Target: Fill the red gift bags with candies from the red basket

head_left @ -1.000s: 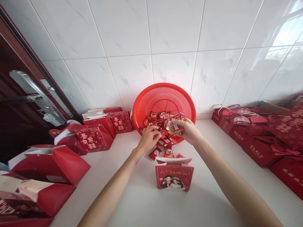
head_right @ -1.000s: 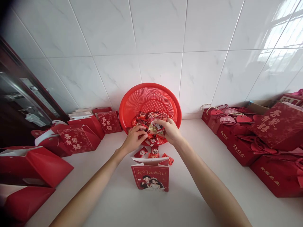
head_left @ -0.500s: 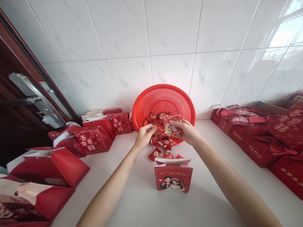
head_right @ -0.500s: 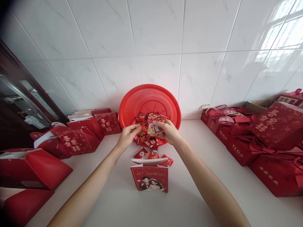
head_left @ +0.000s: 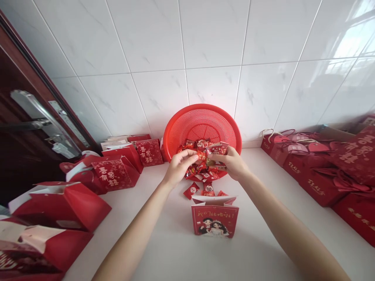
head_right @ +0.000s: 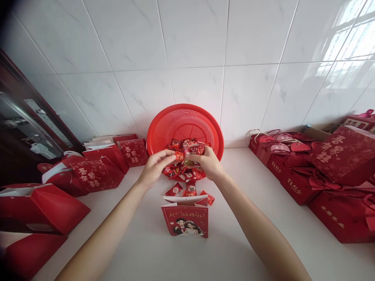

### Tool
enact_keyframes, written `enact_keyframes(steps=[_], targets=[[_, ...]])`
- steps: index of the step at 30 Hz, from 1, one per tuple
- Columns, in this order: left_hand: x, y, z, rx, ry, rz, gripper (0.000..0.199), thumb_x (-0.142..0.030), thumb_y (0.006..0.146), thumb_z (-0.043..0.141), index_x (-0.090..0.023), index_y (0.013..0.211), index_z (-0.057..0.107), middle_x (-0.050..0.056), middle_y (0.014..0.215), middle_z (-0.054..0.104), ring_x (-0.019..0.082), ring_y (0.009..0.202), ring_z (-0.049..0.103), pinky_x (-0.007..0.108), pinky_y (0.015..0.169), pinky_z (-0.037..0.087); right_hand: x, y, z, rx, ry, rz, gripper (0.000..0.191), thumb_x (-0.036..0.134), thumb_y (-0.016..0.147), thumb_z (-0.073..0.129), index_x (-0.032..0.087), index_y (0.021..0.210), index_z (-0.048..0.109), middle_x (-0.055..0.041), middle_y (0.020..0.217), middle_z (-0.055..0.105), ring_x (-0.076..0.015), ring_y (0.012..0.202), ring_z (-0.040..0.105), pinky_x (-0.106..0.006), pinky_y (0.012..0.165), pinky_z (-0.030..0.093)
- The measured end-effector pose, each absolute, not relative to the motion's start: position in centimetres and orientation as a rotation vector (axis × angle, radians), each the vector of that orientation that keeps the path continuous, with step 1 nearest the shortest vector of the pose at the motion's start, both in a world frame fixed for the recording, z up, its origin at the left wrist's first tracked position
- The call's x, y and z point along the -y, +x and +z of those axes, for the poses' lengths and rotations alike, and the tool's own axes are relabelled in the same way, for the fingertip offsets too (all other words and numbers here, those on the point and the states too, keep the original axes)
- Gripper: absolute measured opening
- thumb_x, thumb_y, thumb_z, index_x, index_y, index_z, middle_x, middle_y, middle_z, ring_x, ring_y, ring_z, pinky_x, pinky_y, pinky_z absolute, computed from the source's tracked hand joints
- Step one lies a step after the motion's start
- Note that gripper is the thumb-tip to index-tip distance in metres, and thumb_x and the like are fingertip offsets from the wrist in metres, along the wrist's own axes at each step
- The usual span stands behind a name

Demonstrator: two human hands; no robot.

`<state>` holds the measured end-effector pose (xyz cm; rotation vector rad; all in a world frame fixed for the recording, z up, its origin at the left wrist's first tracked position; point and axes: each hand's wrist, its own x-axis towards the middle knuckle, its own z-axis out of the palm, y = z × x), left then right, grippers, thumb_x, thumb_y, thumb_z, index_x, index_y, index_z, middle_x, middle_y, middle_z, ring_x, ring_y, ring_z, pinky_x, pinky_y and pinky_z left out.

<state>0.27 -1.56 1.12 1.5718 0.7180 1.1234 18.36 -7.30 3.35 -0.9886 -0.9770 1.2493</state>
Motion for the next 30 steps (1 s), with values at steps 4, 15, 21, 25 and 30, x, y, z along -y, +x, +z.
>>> enact_keyframes(steps=[4,15,21,25,30], targets=[[2.9,0.3,2.2,-0.755,1.686,1.188,0.042,-0.048,0.071,0.085,-0.017,0.098,0.077,0.006,0.092,0.078,0.023,0.089,0.072,0.032,0.081,0.056,8.0,18.0,3.8,1.108,-0.935,1.124,0.046,0.03,0.057,0.09,0.017,0.094,0.066,0.0,0.076,0.069,-0.0157,0.066,0.067,-0.03,0.065,0.059],[5.1,0.3,3.5,-0.679,1.578,1.363,0.028,-0.041,0.071,0.088,-0.018,0.088,0.083,0.006,0.084,0.08,0.02,0.079,0.073,0.029,0.076,0.058,9.9,17.2,5.0,1.208,-0.785,1.029,0.039,0.031,0.069,0.086,0.017,0.096,0.063,-0.0004,0.08,0.068,-0.0148,0.067,0.066,-0.03,0.064,0.06],[5.0,-0.1,3.7,-0.629,1.52,1.298,0.034,-0.046,0.078,0.082,-0.02,0.1,0.082,0.006,0.092,0.08,0.021,0.088,0.071,0.03,0.081,0.055,10.8,17.6,5.8,1.238,-0.817,0.972,0.035,0.031,0.072,0.084,0.018,0.097,0.063,-0.0007,0.08,0.068,-0.0163,0.07,0.067,-0.031,0.068,0.061],[5.2,-1.3,5.0,-0.667,1.61,1.284,0.035,-0.048,0.082,0.078,-0.02,0.104,0.08,0.007,0.099,0.078,0.022,0.091,0.07,0.031,0.084,0.055,11.5,18.5,6.7,1.307,-0.848,0.924,0.031,0.029,0.075,0.082,0.019,0.098,0.064,-0.0004,0.081,0.066,-0.0146,0.067,0.065,-0.03,0.066,0.06],[6.1,-3.7,7.0,-0.675,2.044,0.895,0.023,-0.044,0.089,0.071,-0.022,0.089,0.08,0.005,0.094,0.076,0.021,0.091,0.069,0.03,0.083,0.055,11.8,19.8,7.2,1.379,-0.839,0.885,0.032,0.028,0.076,0.082,0.019,0.102,0.066,-0.0002,0.078,0.064,-0.0153,0.069,0.064,-0.03,0.067,0.058]])
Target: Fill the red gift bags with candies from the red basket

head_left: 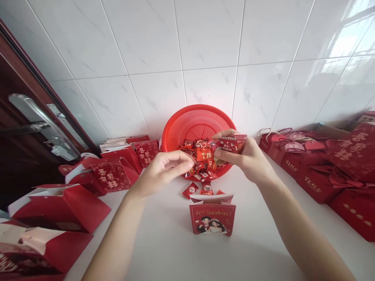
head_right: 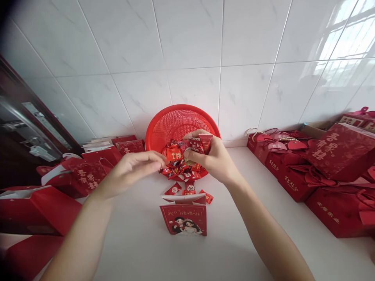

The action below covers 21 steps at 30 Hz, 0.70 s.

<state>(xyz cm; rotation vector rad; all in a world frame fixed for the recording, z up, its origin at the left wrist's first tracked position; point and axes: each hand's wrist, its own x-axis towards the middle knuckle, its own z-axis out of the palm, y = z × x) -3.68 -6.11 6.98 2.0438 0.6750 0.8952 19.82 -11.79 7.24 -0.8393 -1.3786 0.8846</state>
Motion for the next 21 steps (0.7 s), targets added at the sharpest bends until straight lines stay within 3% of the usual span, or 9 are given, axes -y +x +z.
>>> enact_keyframes(steps=[4,6,10,14,21], targets=[[7.0,-4.2,7.3,-0.604,2.352,0.394,0.02,-0.041,0.093,0.068,-0.031,0.102,0.082,0.005,0.123,0.071,0.024,0.114,0.066,0.035,0.098,0.052,12.2,20.5,7.6,1.496,-0.882,0.823,0.029,0.025,0.079,0.08,0.018,0.104,0.068,-0.0006,0.078,0.064,-0.0158,0.07,0.062,-0.029,0.065,0.053],[7.4,-3.8,7.1,-0.591,2.412,0.279,0.021,-0.039,0.094,0.066,-0.034,0.107,0.081,0.004,0.129,0.07,0.024,0.117,0.066,0.035,0.101,0.051,12.7,20.7,7.8,1.566,-0.901,0.799,0.026,0.022,0.081,0.078,0.018,0.105,0.068,-0.0009,0.08,0.065,-0.0156,0.071,0.062,-0.028,0.064,0.051],[7.6,-2.9,6.7,-0.587,2.384,0.306,0.024,-0.035,0.095,0.062,-0.026,0.11,0.08,0.005,0.112,0.077,0.022,0.101,0.072,0.031,0.088,0.056,13.6,20.7,8.3,1.706,-0.918,0.808,0.024,0.018,0.083,0.074,0.018,0.106,0.068,-0.0003,0.08,0.065,-0.0151,0.07,0.06,-0.028,0.063,0.049],[7.5,-2.7,6.4,-0.641,2.276,0.44,0.026,-0.031,0.094,0.06,-0.025,0.113,0.077,0.003,0.1,0.079,0.024,0.096,0.073,0.03,0.081,0.058,14.4,20.7,8.8,1.845,-0.913,0.795,0.019,0.018,0.085,0.071,0.019,0.103,0.068,-0.0022,0.089,0.068,-0.0165,0.075,0.063,-0.028,0.066,0.051],[7.7,-1.9,5.7,-0.673,2.318,0.525,0.025,-0.022,0.089,0.057,-0.023,0.08,0.08,-0.001,0.069,0.072,0.018,0.064,0.066,0.024,0.056,0.049,15.2,20.6,8.9,2.045,-1.091,0.586,0.017,0.015,0.086,0.066,0.022,0.102,0.069,-0.0006,0.083,0.072,-0.0145,0.065,0.061,-0.024,0.057,0.044]])
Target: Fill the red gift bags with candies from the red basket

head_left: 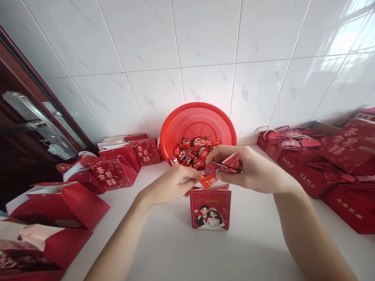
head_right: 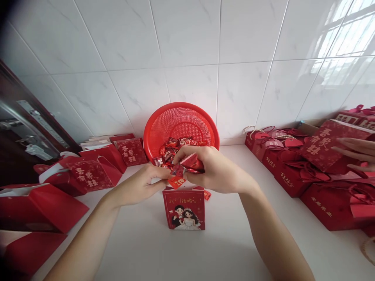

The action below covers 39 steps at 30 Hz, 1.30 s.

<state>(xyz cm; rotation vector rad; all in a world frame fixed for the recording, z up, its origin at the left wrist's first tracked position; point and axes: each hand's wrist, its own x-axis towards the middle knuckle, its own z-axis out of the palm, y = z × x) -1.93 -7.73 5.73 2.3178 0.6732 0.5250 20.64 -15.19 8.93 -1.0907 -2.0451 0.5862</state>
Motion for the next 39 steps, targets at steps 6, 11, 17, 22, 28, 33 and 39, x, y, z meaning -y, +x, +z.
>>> enact_keyframes(steps=[6,11,17,22,28,33,39], targets=[[7.9,-1.6,5.5,-0.708,2.288,0.464,0.021,-0.027,0.088,0.066,-0.028,0.103,0.081,0.0,0.093,0.079,0.022,0.086,0.072,0.027,0.075,0.055,15.4,20.5,8.6,2.211,-1.18,0.407,0.026,0.005,0.081,0.064,0.023,0.1,0.067,0.001,0.077,0.071,-0.015,0.061,0.062,-0.024,0.054,0.039],[7.9,-2.0,6.0,-0.689,2.258,0.318,0.034,-0.024,0.08,0.075,-0.029,0.114,0.077,0.001,0.109,0.078,0.024,0.1,0.071,0.027,0.079,0.054,15.5,20.3,8.5,2.314,-1.28,0.296,0.033,-0.006,0.075,0.055,0.021,0.092,0.063,0.0022,0.075,0.07,-0.0125,0.059,0.059,-0.023,0.052,0.032],[7.9,-2.1,6.1,-0.776,2.228,0.337,0.035,-0.03,0.072,0.081,-0.026,0.107,0.079,0.002,0.103,0.078,0.026,0.093,0.072,0.029,0.075,0.055,15.2,20.2,8.3,2.31,-1.157,0.366,0.029,-0.002,0.081,0.059,0.021,0.098,0.066,-0.0013,0.09,0.074,-0.0136,0.066,0.063,-0.024,0.056,0.039],[7.7,-2.2,5.9,-0.819,2.224,0.316,0.049,-0.034,0.071,0.083,-0.028,0.119,0.076,0.005,0.122,0.075,0.03,0.111,0.07,0.033,0.088,0.056,14.8,20.5,8.4,2.115,-1.174,0.461,0.02,0.01,0.086,0.064,0.021,0.102,0.069,-0.002,0.09,0.073,-0.015,0.068,0.064,-0.025,0.058,0.046],[7.6,-2.3,5.9,-0.752,2.23,0.372,0.049,-0.034,0.071,0.085,-0.031,0.119,0.077,0.004,0.127,0.074,0.03,0.12,0.068,0.035,0.097,0.055,14.0,20.8,8.5,1.892,-1.039,0.646,0.012,0.019,0.086,0.069,0.02,0.098,0.073,-0.0026,0.098,0.072,-0.0161,0.074,0.067,-0.027,0.065,0.053],[7.6,-2.4,5.9,-0.785,2.23,0.342,0.052,-0.036,0.07,0.086,-0.031,0.122,0.075,0.004,0.13,0.072,0.03,0.124,0.065,0.035,0.1,0.054,13.6,21.0,8.4,1.815,-0.971,0.749,0.015,0.024,0.087,0.071,0.019,0.101,0.074,-0.0023,0.089,0.071,-0.0173,0.073,0.067,-0.029,0.065,0.056],[7.8,-2.3,6.1,-0.83,2.201,0.349,0.051,-0.033,0.068,0.085,-0.032,0.119,0.076,0.003,0.127,0.073,0.03,0.113,0.07,0.033,0.086,0.058,13.9,20.9,8.7,1.855,-1.048,0.693,0.019,0.023,0.083,0.074,0.019,0.101,0.075,-0.0015,0.085,0.073,-0.0173,0.071,0.067,-0.029,0.065,0.055]])
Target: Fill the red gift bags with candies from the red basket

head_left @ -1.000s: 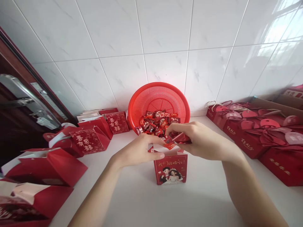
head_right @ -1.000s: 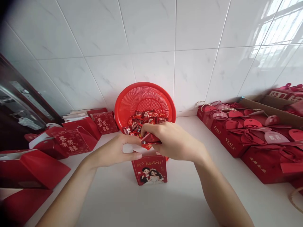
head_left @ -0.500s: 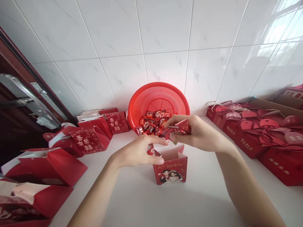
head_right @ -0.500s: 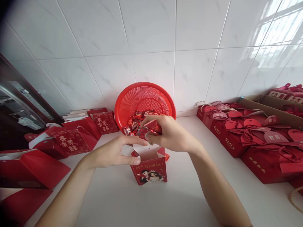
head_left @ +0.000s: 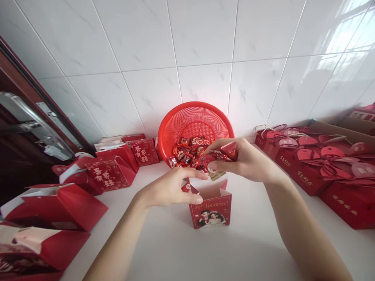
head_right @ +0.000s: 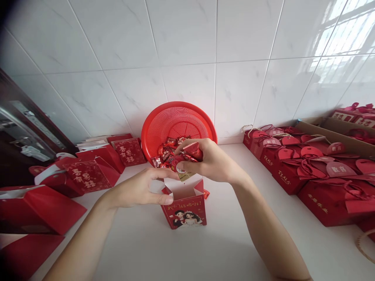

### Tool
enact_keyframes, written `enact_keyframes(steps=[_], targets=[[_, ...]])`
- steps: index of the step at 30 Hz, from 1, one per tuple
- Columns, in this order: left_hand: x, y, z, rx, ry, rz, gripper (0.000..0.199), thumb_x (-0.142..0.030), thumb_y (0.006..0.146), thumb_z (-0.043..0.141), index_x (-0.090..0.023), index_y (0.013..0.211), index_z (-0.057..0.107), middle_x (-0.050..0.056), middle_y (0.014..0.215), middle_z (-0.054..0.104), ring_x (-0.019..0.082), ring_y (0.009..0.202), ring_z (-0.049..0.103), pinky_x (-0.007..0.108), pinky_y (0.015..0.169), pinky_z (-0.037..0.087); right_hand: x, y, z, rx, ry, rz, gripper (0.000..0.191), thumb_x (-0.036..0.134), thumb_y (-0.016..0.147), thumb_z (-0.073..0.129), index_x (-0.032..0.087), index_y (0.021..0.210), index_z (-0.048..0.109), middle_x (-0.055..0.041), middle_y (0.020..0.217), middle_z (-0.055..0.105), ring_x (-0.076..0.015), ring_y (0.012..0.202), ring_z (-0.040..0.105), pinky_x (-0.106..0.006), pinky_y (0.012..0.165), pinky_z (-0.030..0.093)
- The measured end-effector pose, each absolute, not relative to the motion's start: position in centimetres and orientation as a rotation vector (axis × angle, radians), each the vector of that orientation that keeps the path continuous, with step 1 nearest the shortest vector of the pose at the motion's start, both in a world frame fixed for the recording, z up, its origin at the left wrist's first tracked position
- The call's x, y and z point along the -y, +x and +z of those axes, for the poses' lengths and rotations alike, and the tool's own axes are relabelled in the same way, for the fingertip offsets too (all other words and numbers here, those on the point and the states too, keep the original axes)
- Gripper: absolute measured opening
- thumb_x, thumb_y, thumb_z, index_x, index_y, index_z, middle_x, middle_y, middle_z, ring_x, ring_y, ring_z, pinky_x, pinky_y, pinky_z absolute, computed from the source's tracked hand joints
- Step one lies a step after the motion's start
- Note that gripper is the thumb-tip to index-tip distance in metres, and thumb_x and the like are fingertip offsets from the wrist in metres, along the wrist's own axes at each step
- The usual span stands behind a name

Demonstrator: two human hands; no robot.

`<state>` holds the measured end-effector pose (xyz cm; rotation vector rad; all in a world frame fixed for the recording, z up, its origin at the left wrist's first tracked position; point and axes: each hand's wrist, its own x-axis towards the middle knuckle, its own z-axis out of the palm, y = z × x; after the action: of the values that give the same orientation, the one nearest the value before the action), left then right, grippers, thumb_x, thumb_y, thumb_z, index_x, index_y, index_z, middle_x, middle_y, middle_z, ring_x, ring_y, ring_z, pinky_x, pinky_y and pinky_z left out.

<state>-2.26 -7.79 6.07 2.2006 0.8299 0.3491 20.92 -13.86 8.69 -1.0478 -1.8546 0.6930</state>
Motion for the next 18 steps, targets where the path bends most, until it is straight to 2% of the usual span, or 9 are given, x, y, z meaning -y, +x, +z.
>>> enact_keyframes(steps=[4,9,13,16,18], targets=[[7.76,-2.27,5.99,-0.83,2.21,0.352,0.051,-0.035,0.067,0.087,-0.031,0.117,0.077,0.002,0.123,0.075,0.028,0.11,0.071,0.029,0.084,0.056,13.94,20.89,8.79,1.918,-1.054,0.652,0.013,0.021,0.084,0.072,0.02,0.096,0.076,-0.0005,0.083,0.074,-0.0162,0.068,0.066,-0.028,0.063,0.054],[7.8,-2.22,5.94,-0.803,2.195,0.325,0.046,-0.032,0.07,0.083,-0.031,0.116,0.077,0.001,0.102,0.079,0.024,0.087,0.074,0.027,0.07,0.055,13.91,20.81,8.62,2.01,-1.091,0.779,0.015,0.019,0.085,0.072,0.021,0.099,0.076,-0.0007,0.086,0.076,-0.016,0.069,0.068,-0.026,0.061,0.052],[7.78,-2.25,5.93,-0.799,2.196,0.36,0.052,-0.033,0.068,0.086,-0.031,0.119,0.076,0.003,0.115,0.077,0.025,0.092,0.074,0.028,0.072,0.056,13.82,20.88,8.35,2.016,-1.093,0.754,0.016,0.025,0.085,0.075,0.021,0.1,0.076,-0.0023,0.091,0.076,-0.0161,0.069,0.069,-0.024,0.056,0.051],[7.7,-2.3,5.89,-0.82,2.197,0.338,0.053,-0.036,0.069,0.086,-0.03,0.121,0.076,0.005,0.12,0.076,0.026,0.096,0.074,0.029,0.074,0.056,13.72,20.84,8.17,1.924,-1.043,0.885,0.022,0.037,0.086,0.076,0.02,0.1,0.074,-0.0002,0.075,0.071,-0.0151,0.055,0.066,-0.025,0.048,0.05],[7.66,-2.31,5.87,-0.805,2.188,0.342,0.053,-0.035,0.069,0.086,-0.03,0.12,0.076,0.005,0.12,0.076,0.027,0.097,0.074,0.029,0.074,0.057,13.65,20.65,8.11,1.83,-1.018,1.011,0.029,0.048,0.087,0.074,0.019,0.092,0.07,0.003,0.059,0.062,-0.0155,0.046,0.064,-0.024,0.042,0.048]])
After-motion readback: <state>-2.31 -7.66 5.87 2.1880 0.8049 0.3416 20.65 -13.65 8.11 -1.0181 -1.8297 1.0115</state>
